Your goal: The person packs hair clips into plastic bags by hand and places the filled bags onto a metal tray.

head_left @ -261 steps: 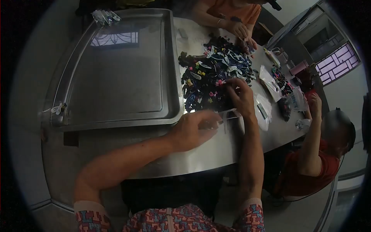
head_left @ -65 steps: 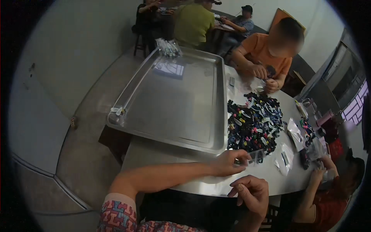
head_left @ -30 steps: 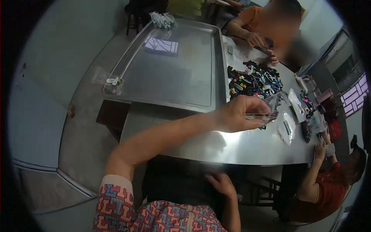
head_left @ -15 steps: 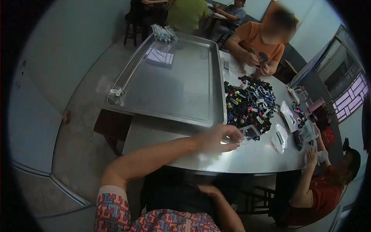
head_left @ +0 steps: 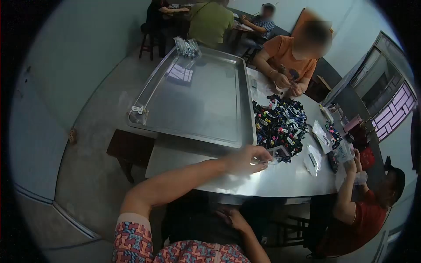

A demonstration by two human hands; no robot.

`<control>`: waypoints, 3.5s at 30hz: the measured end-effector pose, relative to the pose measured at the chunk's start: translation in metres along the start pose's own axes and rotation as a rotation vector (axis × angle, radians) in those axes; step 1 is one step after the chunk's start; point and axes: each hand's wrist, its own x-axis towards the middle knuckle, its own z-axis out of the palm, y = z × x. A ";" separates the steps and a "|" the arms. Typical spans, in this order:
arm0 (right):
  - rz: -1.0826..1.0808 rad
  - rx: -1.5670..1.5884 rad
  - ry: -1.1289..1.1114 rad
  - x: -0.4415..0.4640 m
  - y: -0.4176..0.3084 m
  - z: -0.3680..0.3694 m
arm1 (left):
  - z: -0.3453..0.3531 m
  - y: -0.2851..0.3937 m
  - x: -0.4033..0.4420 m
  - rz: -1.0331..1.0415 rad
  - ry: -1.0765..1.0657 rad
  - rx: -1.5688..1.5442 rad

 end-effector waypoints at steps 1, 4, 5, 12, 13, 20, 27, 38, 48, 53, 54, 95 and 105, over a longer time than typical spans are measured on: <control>-0.006 -0.027 -0.033 0.001 -0.001 0.000 | 0.001 0.001 -0.001 -0.061 0.005 -0.016; 0.081 -0.111 -0.039 -0.007 -0.034 -0.004 | -0.001 -0.010 -0.002 0.025 0.021 -0.018; 0.060 -0.124 -0.049 -0.006 -0.045 -0.006 | -0.001 -0.014 -0.001 0.047 0.021 -0.014; 0.255 -0.124 -0.117 -0.006 -0.068 -0.012 | 0.002 -0.005 -0.005 -0.035 -0.076 -0.113; 0.272 -0.170 -0.116 -0.009 -0.070 -0.012 | 0.002 -0.011 -0.002 0.002 -0.079 -0.074; 0.140 -0.164 -0.004 -0.034 -0.065 -0.023 | -0.003 0.012 -0.002 0.098 -0.047 0.107; -0.016 0.098 0.038 -0.060 -0.085 -0.021 | -0.008 0.023 -0.031 0.087 0.023 0.157; -0.135 0.194 -0.052 -0.060 -0.088 -0.024 | -0.006 0.061 -0.124 0.066 0.242 0.131; 0.165 0.444 -0.118 -0.044 -0.038 -0.023 | 0.039 0.015 -0.248 -0.050 0.522 0.045; 0.246 0.850 -0.133 -0.051 -0.028 -0.010 | 0.108 -0.026 -0.291 -0.057 0.798 -0.143; 0.249 0.850 -0.131 -0.051 -0.030 -0.008 | 0.117 -0.028 -0.294 -0.094 0.847 -0.134; 0.175 0.096 0.516 -0.075 -0.089 -0.060 | 0.073 0.029 -0.211 -0.014 0.615 -0.119; -0.310 0.009 0.797 -0.073 -0.131 -0.125 | 0.039 0.039 -0.019 0.066 0.069 0.076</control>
